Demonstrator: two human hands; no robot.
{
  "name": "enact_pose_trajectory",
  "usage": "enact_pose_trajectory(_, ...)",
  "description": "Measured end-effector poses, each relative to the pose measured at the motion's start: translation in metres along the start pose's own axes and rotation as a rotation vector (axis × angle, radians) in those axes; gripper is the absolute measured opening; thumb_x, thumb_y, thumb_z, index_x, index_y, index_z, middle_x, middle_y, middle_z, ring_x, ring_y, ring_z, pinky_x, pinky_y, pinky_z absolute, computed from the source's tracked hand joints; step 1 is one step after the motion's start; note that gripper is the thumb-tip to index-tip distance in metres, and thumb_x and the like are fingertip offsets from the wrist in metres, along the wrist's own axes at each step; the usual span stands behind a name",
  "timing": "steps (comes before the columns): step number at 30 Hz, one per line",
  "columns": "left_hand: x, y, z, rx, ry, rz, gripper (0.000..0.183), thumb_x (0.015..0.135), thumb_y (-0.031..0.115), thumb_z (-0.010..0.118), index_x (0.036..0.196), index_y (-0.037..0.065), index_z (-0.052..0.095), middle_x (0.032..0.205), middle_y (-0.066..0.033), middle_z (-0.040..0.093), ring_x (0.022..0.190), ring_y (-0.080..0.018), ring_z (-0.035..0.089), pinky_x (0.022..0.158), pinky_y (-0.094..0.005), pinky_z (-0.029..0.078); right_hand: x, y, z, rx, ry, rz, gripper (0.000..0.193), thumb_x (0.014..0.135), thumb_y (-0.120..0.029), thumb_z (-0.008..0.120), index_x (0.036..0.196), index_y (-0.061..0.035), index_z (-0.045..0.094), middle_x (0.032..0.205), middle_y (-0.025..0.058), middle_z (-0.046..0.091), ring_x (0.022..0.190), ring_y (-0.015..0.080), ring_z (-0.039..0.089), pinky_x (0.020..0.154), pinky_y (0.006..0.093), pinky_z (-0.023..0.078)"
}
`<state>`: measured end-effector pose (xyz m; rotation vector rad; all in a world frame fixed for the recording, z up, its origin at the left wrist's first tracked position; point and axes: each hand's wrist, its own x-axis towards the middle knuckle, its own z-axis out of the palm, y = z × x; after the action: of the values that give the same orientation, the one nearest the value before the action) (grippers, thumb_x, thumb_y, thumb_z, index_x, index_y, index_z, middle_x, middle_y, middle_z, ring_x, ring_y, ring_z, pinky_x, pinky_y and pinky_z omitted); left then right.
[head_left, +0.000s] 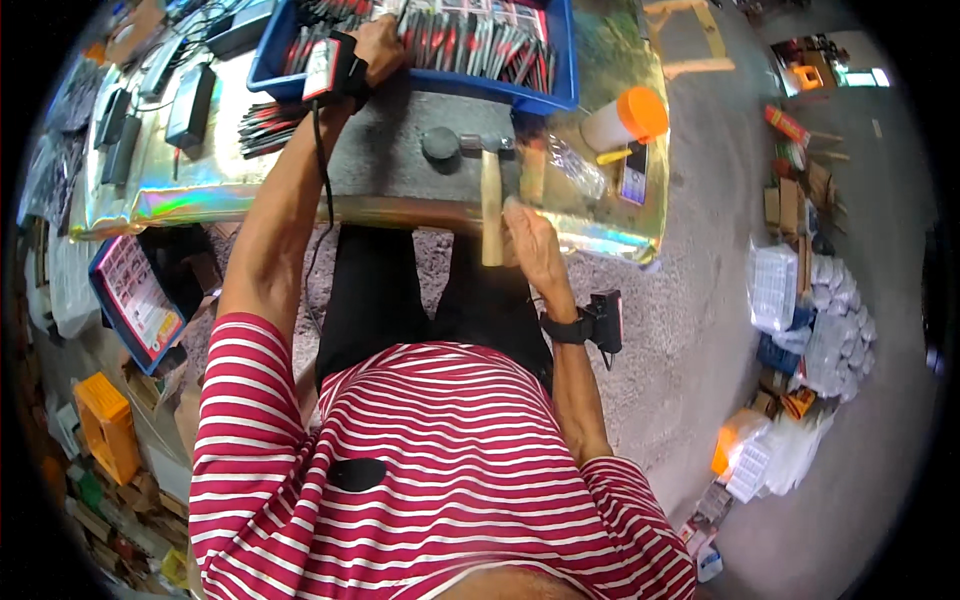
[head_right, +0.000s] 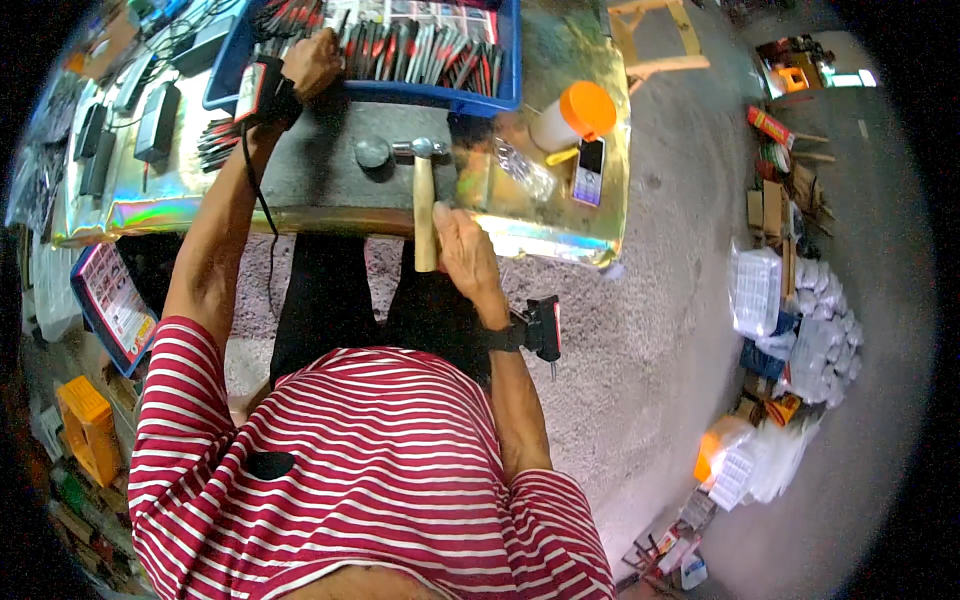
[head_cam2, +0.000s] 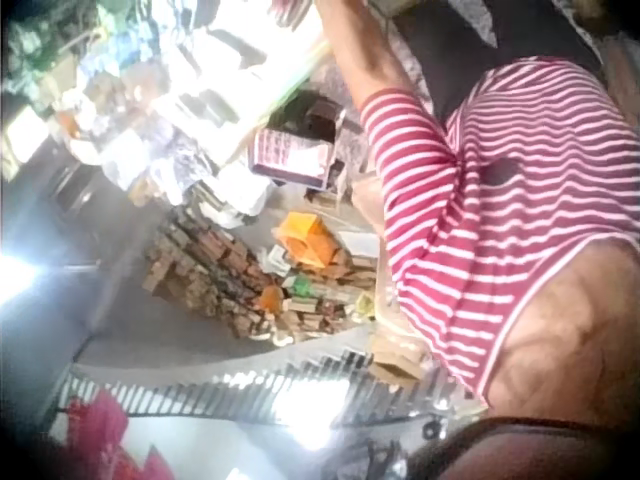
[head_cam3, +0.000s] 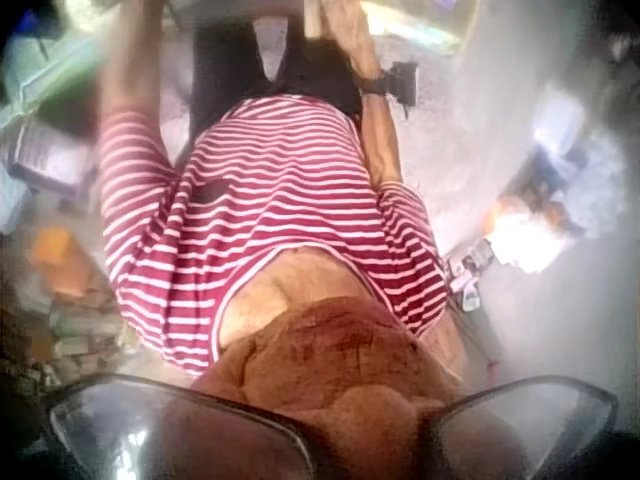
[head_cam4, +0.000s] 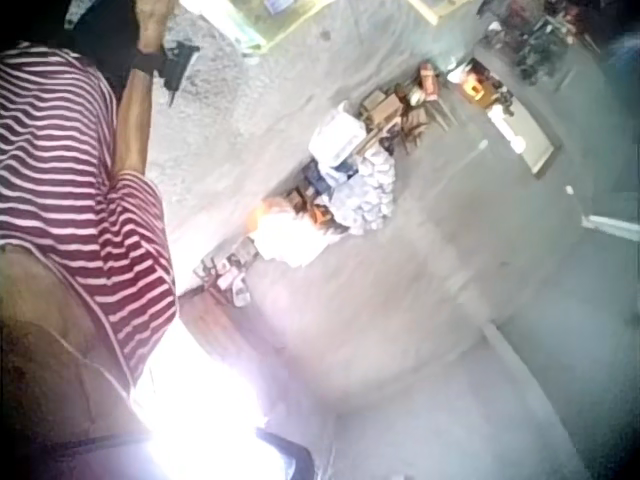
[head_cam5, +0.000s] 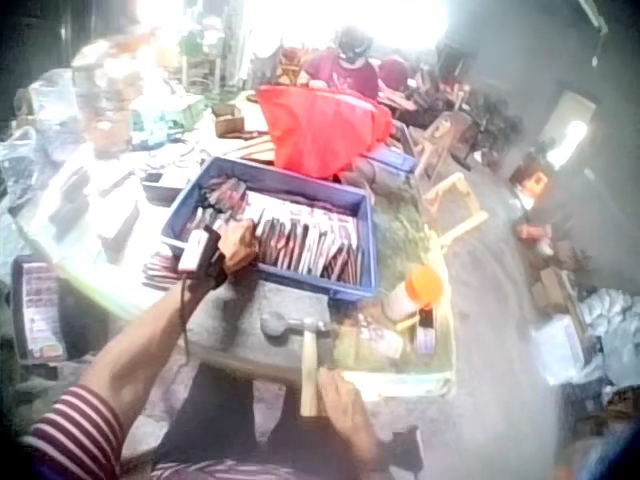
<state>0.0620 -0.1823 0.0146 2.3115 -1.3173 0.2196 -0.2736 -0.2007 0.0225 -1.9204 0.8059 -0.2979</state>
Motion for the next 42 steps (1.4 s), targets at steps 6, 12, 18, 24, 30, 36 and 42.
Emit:
enact_pose_trajectory(6, -0.007, 0.000, -0.008, 0.014, -0.087, -0.046, 0.028, 0.072, 0.014, 0.052, 0.096, 0.006, 0.039, 0.071, -0.0190, 0.056, 0.069, -0.0380, 0.054, 0.059, -0.0456, 0.041, 0.022, 0.006, -0.032, 0.107, 0.101, 0.089, 0.028, 0.084, -0.022, 0.043, 0.080, 0.0047, 0.051, 0.055, 0.0061, 0.050, 0.045, 0.0088, 0.049, 0.036, 0.0201, 0.037)
enact_pose_trajectory(12, -0.008, -0.014, 0.000, -0.078, 0.009, 0.105, 0.027, 0.074, 0.014, 0.053, 0.098, 0.006, 0.042, 0.072, -0.0188, 0.057, 0.070, -0.0362, 0.056, 0.062, -0.0424, 0.043, 0.065, 0.071, -0.030, -0.095, 0.501, 0.065, 0.012, 0.074, -0.009, 0.047, 0.074, 0.0007, 0.055, 0.066, 0.0172, 0.056, 0.064, 0.0299, 0.056, 0.060, 0.0357, 0.043)
enact_pose_trajectory(18, -0.043, 0.013, -0.036, -0.394, 0.412, -0.062, 0.021, 0.081, 0.013, 0.052, 0.100, 0.005, 0.049, 0.087, -0.0131, 0.060, 0.080, -0.0224, 0.060, 0.068, -0.0305, 0.047, 0.076, 0.059, -0.026, -0.328, 0.513, -0.117, 0.013, 0.073, -0.008, 0.045, 0.076, -0.0002, 0.055, 0.075, 0.0173, 0.057, 0.071, 0.0316, 0.055, 0.064, 0.0386, 0.043)
enact_pose_trajectory(24, -0.111, -0.007, -0.066, -0.553, 0.636, -0.336, 0.018, 0.081, 0.008, 0.049, 0.098, 0.002, 0.051, 0.087, -0.0115, 0.059, 0.081, -0.0184, 0.058, 0.070, -0.0273, 0.047, 0.081, 0.049, -0.025, -0.576, 0.473, -0.193, 0.011, 0.074, -0.011, 0.046, 0.078, -0.0043, 0.053, 0.077, 0.0152, 0.054, 0.073, 0.0318, 0.053, 0.065, 0.0390, 0.041)
enact_pose_trajectory(30, -0.163, -0.038, -0.061, -0.573, 0.601, -0.570, 0.013, 0.076, 0.003, 0.046, 0.087, 0.000, 0.051, 0.079, -0.0119, 0.057, 0.074, -0.0201, 0.056, 0.067, -0.0308, 0.044, 0.087, 0.076, -0.037, -0.768, 0.356, -0.299, 0.013, 0.074, -0.013, 0.047, 0.081, -0.0023, 0.049, 0.077, 0.0178, 0.051, 0.073, 0.0351, 0.051, 0.059, 0.0417, 0.039)
enact_pose_trajectory(36, -0.172, -0.049, -0.052, -0.228, 0.465, -0.418, 0.016, 0.066, -0.003, 0.050, 0.079, 0.003, 0.054, 0.075, -0.0132, 0.054, 0.075, -0.0288, 0.051, 0.068, -0.0370, 0.041, 0.090, 0.062, -0.036, -1.050, 0.242, -0.342, 0.019, 0.076, -0.015, 0.048, 0.086, 0.0010, 0.046, 0.081, 0.0206, 0.051, 0.073, 0.0370, 0.051, 0.057, 0.0428, 0.040)
enact_pose_trajectory(42, -0.171, -0.055, -0.049, -0.041, 0.354, -0.369, 0.020, 0.068, -0.002, 0.055, 0.085, 0.008, 0.054, 0.078, -0.0094, 0.049, 0.078, -0.0262, 0.049, 0.068, -0.0354, 0.042, 0.092, 0.074, -0.040, -1.030, 0.320, -0.501, 0.018, 0.077, -0.016, 0.047, 0.081, 0.0014, 0.045, 0.075, 0.0212, 0.050, 0.071, 0.0376, 0.050, 0.059, 0.0437, 0.040)
